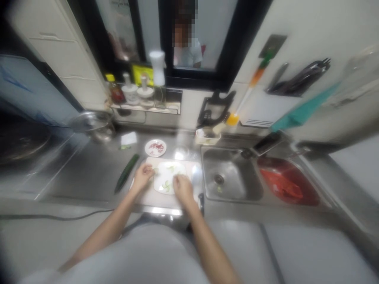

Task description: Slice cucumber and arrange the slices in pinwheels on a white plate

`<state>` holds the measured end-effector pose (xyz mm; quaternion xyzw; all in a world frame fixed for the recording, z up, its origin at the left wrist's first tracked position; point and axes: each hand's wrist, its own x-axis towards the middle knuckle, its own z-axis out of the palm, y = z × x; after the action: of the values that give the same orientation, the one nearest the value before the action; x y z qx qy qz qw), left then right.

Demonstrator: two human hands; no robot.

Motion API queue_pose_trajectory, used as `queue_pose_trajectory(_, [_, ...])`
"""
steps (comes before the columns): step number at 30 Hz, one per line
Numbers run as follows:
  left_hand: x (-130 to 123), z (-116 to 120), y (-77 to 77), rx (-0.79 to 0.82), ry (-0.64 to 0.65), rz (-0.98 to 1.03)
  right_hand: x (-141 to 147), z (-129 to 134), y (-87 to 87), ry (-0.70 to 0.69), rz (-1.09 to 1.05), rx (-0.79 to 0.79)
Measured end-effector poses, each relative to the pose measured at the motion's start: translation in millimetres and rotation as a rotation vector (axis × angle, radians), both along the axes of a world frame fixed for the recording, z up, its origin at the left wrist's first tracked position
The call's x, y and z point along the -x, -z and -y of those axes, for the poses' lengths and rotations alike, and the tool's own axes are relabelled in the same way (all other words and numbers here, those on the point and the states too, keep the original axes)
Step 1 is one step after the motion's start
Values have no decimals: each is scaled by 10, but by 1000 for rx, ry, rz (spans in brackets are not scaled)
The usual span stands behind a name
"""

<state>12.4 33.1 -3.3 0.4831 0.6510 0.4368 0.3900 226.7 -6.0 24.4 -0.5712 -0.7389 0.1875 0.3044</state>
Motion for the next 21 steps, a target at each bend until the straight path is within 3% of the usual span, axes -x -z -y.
queue_pose_trajectory(7, [-123, 137, -466, -149, 114, -66, 208, -201, -382, -104, 4, -121])
queue_pose_trajectory(11, [-176, 201, -627, -178, 146, -196, 313, -264, -497, -204, 115, -127])
queue_pose_trajectory(16, [-208, 224, -610, -200, 175, -197, 365, -302, -519, -238, 188, -97])
queue_pose_trajectory(21, [-244, 232, -519, -183, 132, 22, 351, -315, -460, -230, 195, -102])
